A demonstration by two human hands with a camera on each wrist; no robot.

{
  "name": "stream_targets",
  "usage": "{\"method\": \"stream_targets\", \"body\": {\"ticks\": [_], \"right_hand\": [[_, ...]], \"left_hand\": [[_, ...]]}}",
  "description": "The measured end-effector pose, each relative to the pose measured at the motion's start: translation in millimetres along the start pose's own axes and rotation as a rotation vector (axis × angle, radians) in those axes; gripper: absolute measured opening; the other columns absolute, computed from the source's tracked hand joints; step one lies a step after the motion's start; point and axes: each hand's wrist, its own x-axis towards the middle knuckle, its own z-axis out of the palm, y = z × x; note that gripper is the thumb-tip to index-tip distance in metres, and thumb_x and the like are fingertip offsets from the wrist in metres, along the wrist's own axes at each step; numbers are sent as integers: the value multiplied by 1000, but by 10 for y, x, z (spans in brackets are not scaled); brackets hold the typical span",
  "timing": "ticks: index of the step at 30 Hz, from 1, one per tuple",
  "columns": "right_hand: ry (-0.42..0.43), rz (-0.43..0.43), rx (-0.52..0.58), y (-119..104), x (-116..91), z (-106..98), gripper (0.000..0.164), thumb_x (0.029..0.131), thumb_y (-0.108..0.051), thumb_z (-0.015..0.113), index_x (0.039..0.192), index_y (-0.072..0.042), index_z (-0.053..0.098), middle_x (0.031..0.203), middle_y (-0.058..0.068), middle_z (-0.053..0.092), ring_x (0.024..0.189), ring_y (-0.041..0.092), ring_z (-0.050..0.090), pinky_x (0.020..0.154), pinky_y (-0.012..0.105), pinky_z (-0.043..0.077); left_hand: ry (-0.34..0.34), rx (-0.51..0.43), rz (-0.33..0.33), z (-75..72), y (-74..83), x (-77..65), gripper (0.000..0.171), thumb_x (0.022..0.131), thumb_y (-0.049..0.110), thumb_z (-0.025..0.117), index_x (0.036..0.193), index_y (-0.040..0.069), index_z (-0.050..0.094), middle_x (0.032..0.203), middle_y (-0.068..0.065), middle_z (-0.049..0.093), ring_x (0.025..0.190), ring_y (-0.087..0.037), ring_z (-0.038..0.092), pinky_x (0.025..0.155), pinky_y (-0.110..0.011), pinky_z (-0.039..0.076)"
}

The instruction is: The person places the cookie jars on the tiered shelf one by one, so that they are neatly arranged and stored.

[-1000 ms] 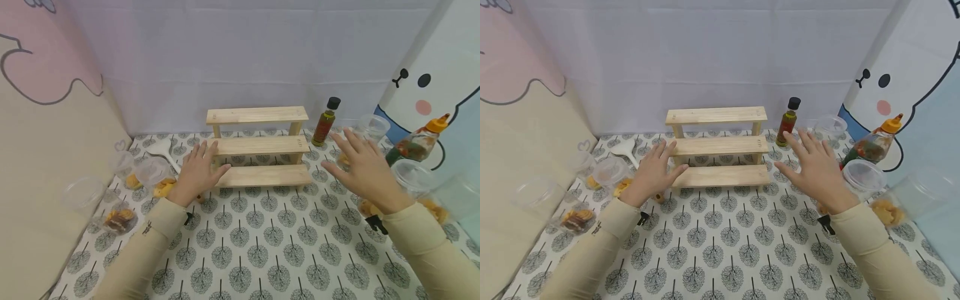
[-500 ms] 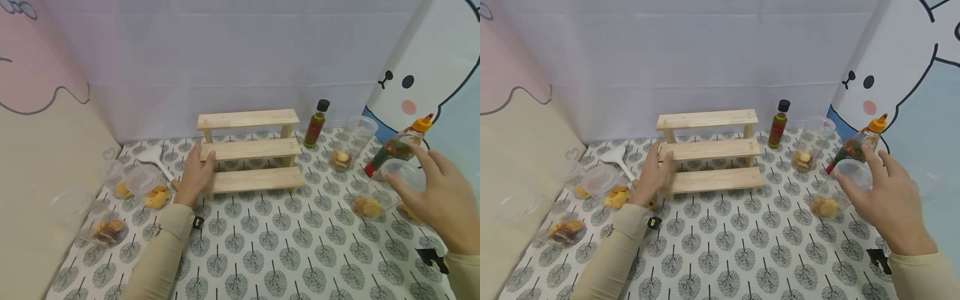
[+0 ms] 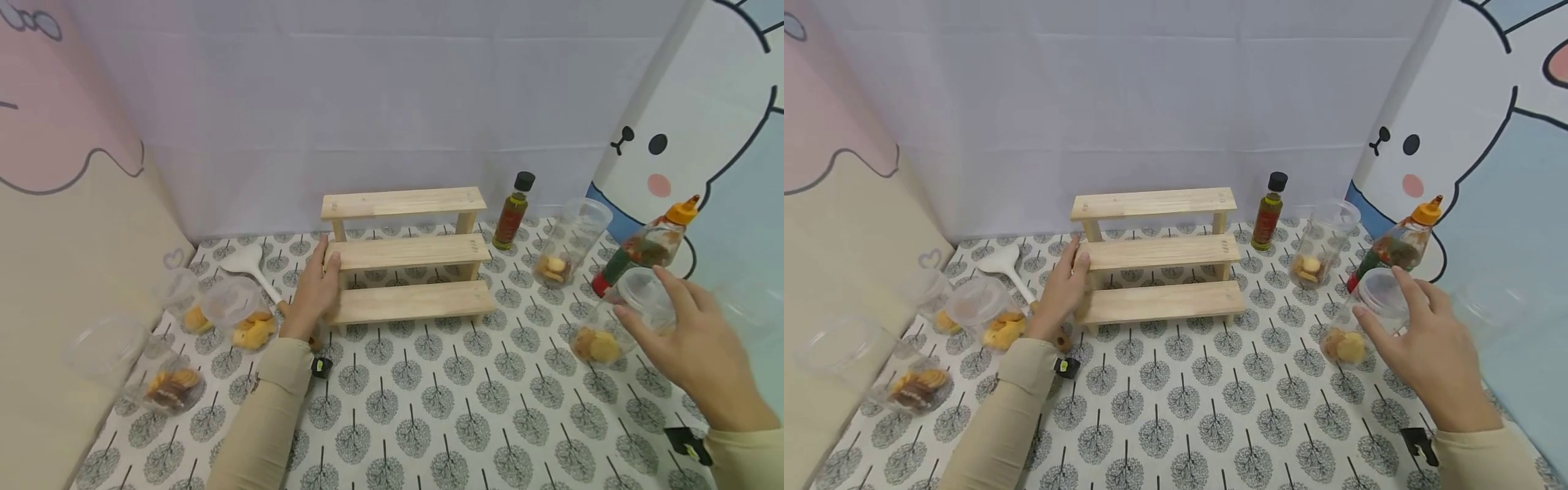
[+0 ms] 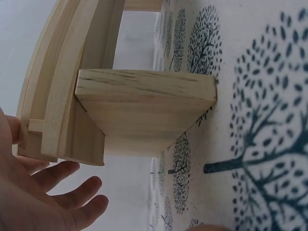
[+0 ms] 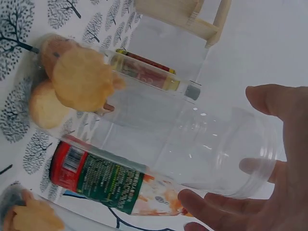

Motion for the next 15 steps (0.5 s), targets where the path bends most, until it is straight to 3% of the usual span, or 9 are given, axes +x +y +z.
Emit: {"method": "stream_targets", "body": {"ticks": [9,15], "right_hand": [[10,52,40,49,-15,99,93,91,-54,64,158,-5,22,141,46,32,111,64,39,77,78,36],[49,58,31,40,-13,128,92,89,-54,66,157,-7,27,131,46,40,93,55,48,64,69,41]], "left_hand": [[1,-21,-10,43,-27,-16,59,103,62,17,158,45,6,166,0,17,150,-36,22,119,-63,19],[14,-26,3,42,-22,-3,59,104,60,18,159,42,7,165,-1,19,149,-36,25,119,-62,20]]}}
